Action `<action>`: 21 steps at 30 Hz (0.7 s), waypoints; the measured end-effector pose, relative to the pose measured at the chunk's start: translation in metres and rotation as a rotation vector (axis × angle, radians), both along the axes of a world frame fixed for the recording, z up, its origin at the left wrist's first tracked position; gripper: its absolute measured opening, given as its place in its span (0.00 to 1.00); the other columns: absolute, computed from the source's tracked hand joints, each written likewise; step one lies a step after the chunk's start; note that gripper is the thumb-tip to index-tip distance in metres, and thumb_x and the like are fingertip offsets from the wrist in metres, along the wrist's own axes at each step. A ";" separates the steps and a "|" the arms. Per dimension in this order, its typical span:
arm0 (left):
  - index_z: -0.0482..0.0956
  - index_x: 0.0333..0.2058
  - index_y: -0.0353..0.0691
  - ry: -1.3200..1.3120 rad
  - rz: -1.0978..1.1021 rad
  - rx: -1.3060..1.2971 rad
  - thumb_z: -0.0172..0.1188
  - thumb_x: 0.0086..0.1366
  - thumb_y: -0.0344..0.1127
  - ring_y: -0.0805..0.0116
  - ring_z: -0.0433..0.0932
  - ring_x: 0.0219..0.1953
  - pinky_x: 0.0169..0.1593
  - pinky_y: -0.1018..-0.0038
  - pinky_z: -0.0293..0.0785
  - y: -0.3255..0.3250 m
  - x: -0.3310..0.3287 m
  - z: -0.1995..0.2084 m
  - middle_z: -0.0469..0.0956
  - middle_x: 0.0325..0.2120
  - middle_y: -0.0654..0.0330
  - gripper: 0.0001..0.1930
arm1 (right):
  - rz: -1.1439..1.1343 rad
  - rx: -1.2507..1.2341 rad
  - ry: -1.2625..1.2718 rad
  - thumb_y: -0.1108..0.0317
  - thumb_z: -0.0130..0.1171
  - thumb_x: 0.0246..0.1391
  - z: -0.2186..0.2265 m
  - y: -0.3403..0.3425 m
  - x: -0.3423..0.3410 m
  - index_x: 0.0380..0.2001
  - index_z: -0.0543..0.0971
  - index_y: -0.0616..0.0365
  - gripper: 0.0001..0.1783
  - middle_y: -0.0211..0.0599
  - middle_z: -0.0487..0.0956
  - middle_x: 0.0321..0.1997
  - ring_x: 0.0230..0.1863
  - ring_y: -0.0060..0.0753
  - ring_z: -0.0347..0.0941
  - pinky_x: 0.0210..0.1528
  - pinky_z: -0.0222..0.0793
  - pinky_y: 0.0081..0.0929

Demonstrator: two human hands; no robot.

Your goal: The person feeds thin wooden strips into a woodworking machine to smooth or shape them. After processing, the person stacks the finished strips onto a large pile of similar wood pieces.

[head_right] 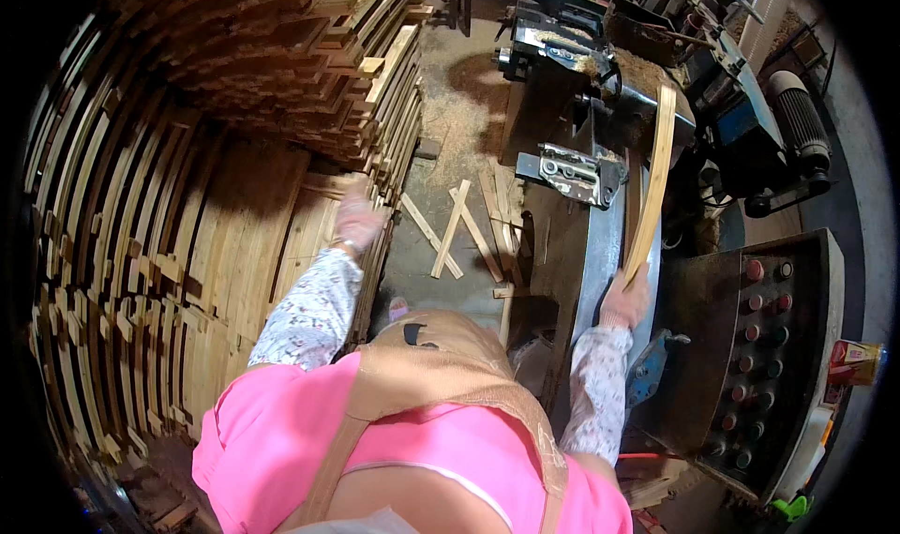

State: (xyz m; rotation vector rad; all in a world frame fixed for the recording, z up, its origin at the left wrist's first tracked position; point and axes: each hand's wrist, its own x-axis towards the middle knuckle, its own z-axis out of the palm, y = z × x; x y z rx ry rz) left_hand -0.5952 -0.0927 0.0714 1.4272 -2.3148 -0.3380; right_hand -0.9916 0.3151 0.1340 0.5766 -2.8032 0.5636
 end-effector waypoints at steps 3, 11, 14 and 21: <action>0.83 0.50 0.34 -0.224 0.183 -0.069 0.64 0.60 0.50 0.47 0.77 0.59 0.64 0.54 0.71 -0.040 0.129 -0.034 0.83 0.50 0.46 0.27 | -0.066 0.099 -0.067 0.56 0.62 0.63 -0.003 0.064 0.063 0.70 0.71 0.57 0.34 0.58 0.81 0.56 0.56 0.64 0.75 0.62 0.69 0.54; 0.63 0.72 0.36 -0.593 0.366 0.124 0.62 0.55 0.22 0.38 0.67 0.69 0.73 0.57 0.65 0.062 0.222 0.044 0.66 0.69 0.40 0.43 | -0.046 0.233 -0.024 0.61 0.68 0.55 0.017 0.215 0.201 0.62 0.78 0.58 0.31 0.52 0.83 0.56 0.53 0.62 0.78 0.56 0.74 0.55; 0.64 0.71 0.36 -0.494 0.328 0.141 0.64 0.52 0.25 0.38 0.71 0.66 0.71 0.57 0.68 0.082 0.236 0.013 0.71 0.66 0.43 0.44 | 0.034 0.162 0.154 0.63 0.68 0.54 0.003 0.179 0.153 0.59 0.80 0.58 0.29 0.51 0.84 0.54 0.52 0.59 0.79 0.55 0.75 0.54; 0.63 0.71 0.32 -0.083 -0.078 0.325 0.58 0.54 0.24 0.40 0.73 0.66 0.73 0.61 0.66 0.100 0.151 0.081 0.74 0.63 0.38 0.41 | 0.200 0.175 0.142 0.59 0.66 0.56 -0.014 0.042 0.018 0.56 0.82 0.47 0.23 0.34 0.84 0.49 0.51 0.49 0.78 0.51 0.73 0.51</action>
